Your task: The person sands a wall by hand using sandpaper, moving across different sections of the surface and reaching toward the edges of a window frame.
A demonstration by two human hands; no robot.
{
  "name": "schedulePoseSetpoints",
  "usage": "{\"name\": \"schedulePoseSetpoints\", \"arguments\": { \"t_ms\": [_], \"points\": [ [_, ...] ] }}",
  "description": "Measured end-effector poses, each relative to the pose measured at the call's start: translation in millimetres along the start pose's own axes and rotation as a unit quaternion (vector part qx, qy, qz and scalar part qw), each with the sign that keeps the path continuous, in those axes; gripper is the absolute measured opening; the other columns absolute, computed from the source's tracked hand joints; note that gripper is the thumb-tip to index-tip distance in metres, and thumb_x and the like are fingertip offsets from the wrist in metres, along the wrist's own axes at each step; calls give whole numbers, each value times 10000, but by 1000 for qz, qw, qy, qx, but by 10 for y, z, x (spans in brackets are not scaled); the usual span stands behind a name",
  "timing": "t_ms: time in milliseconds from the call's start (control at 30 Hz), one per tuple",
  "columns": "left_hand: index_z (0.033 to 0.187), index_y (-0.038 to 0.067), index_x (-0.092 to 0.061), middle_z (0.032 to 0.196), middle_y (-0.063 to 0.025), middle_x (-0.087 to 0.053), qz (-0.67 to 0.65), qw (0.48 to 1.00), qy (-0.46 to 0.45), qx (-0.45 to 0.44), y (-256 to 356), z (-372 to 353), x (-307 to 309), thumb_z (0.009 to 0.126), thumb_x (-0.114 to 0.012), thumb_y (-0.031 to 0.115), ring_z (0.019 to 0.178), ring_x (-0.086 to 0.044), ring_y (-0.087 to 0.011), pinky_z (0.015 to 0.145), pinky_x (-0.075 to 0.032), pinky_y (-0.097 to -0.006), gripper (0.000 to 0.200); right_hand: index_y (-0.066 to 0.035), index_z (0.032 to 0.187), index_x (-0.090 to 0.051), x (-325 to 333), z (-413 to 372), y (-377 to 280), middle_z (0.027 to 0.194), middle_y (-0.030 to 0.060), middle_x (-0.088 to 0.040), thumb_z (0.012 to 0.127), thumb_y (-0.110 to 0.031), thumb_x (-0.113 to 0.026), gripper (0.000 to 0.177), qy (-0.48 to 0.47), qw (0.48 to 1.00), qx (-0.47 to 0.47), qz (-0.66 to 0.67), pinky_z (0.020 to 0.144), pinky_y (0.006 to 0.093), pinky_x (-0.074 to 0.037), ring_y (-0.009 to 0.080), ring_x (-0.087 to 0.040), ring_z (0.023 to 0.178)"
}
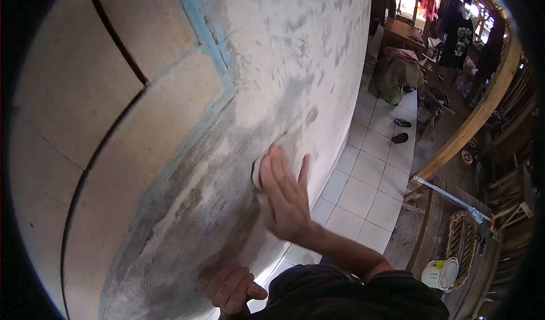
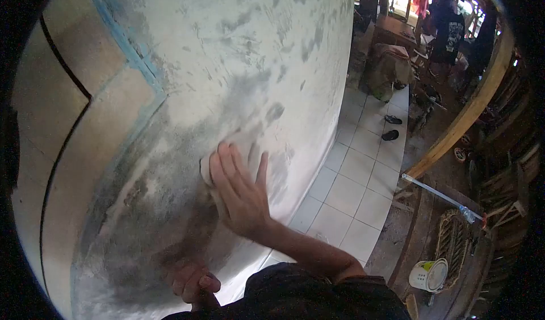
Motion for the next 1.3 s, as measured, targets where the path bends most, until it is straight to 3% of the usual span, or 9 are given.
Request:
{"name": "schedulePoseSetpoints", "arguments": {
  "t_ms": [200,400,500,767,900,1000,1100,1200,1300],
  "points": [
    [644,140,-555,631,15,-602,-13,998,6,-57,-35,94,-27,842,-581,211,550,-595,-136,483,-449,-258,212,93,1479,-249,218,509,192,1561,286,-213,953,-84,-394,574,36,988,-135,71,1144,612,16,380,-147,1485],
    [661,135,-579,613,14,-597,-29,997,45,-61,-45,-79,-12,815,-587,196,557,-602,-137,481,-446,-253,166,62,1474,-289,104,87,-65,1554,250,-262,978,-163,-468,574,7,999,-39,18,1108,687,-59,381,-220,1463],
    [661,132,-580,618,11,-606,-10,998,32,-53,-41,-110,11,801,-595,188,544,-599,-136,488,-446,-257,152,83,1473,-287,236,398,85,1549,292,-238,958,-79,-422,557,23,998,-55,13,1143,611,-8,380,-176,1478],
    [670,135,-593,644,13,-631,-14,998,37,-56,-45,-46,-19,793,-589,180,571,-611,-139,521,-441,-262,131,132,1432,-317,84,33,-208,1494,351,-295,936,-84,-480,564,0,999,27,37,1117,667,-7,437,-260,1436],
    [669,138,-598,648,18,-630,-1,1000,-11,-9,-17,-89,29,801,-585,192,568,-609,-134,522,-444,-263,144,141,1419,-330,279,490,16,1485,363,-299,947,-87,-466,541,65,997,-7,36,1114,674,-16,431,-266,1436],
    [649,141,-589,651,21,-630,-11,997,41,-69,-42,-24,-17,809,-581,198,565,-605,-131,529,-440,-264,170,144,1409,-345,198,275,-143,1479,363,-310,952,-98,-450,528,16,999,-3,46,1118,666,-11,431,-274,1433],
    [630,144,-578,645,22,-629,20,999,-39,15,8,-42,17,815,-578,199,561,-600,-132,534,-444,-266,194,134,1415,-342,75,3,-211,1478,356,-319,943,-99,-472,542,-3,998,9,57,1122,661,9,423,-284,1432],
    [623,146,-573,611,26,-613,9,997,45,-67,-34,-2,-36,817,-574,193,555,-595,-127,514,-434,-263,201,127,1425,-328,113,156,-40,1494,353,-294,947,-91,-466,543,16,1000,1,19,1117,664,2,409,-261,1446],
    [627,149,-564,586,30,-603,-7,999,22,-27,-28,-22,-36,815,-573,186,546,-588,-121,494,-405,-252,192,113,1431,-331,248,419,-4,1504,341,-289,955,-98,-460,537,64,995,-34,71,1114,666,-7,408,-250,1450]
  ]
}}
Point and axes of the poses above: each hand's wrist, its own z-axis towards the middle knuckle, its own x-axis out of the back of the hand, y = z × x, the point moved 5 cm from there along z, towards the middle knuckle
